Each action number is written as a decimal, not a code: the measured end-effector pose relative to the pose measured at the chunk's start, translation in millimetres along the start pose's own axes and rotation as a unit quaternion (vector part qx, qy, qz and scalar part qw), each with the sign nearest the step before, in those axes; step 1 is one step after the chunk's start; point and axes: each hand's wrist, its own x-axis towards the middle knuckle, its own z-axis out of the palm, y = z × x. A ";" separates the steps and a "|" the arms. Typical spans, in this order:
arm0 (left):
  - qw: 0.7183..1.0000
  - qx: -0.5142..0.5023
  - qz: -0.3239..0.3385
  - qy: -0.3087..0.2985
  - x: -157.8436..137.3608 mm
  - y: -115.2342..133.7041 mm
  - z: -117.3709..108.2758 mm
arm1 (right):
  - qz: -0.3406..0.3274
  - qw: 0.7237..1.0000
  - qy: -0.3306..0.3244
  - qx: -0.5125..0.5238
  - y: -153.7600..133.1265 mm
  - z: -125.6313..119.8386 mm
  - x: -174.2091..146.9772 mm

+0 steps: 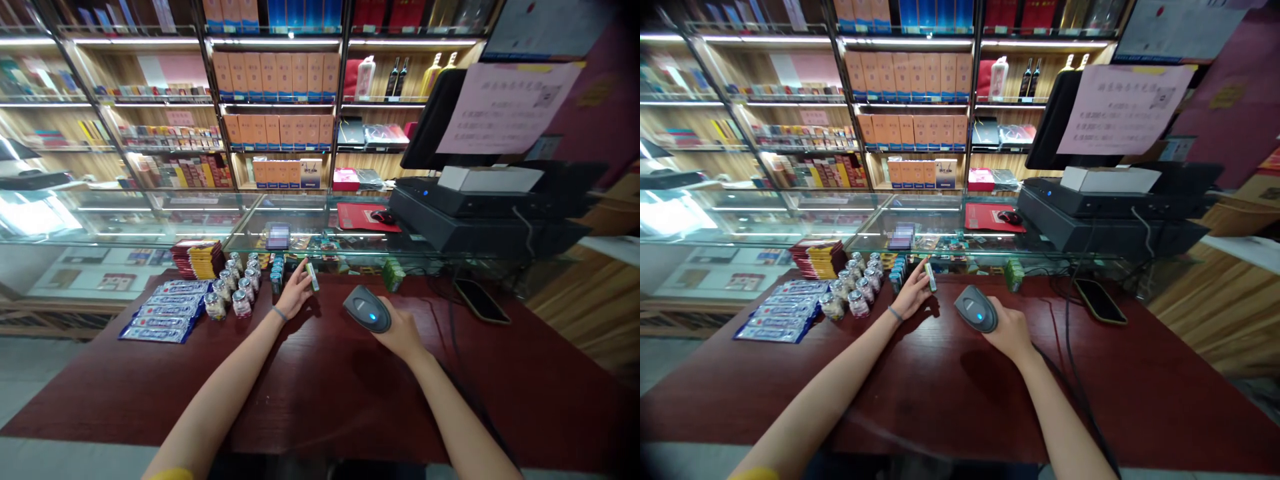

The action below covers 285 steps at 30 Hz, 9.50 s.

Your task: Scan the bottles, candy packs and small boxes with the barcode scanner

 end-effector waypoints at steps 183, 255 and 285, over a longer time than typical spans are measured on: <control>0.972 -0.203 -0.119 -0.004 -10.6 -0.9 -7.2 | -0.074 0.992 -0.094 -0.037 -22.2 -3.2 2.3; 0.931 0.281 0.228 0.038 0.9 -37.0 187.0 | 0.187 0.954 0.233 -0.010 81.4 -62.8 -5.7; 0.862 0.426 0.197 0.194 -42.2 4.6 -70.3 | 0.060 0.982 -0.054 0.174 -98.3 32.1 42.0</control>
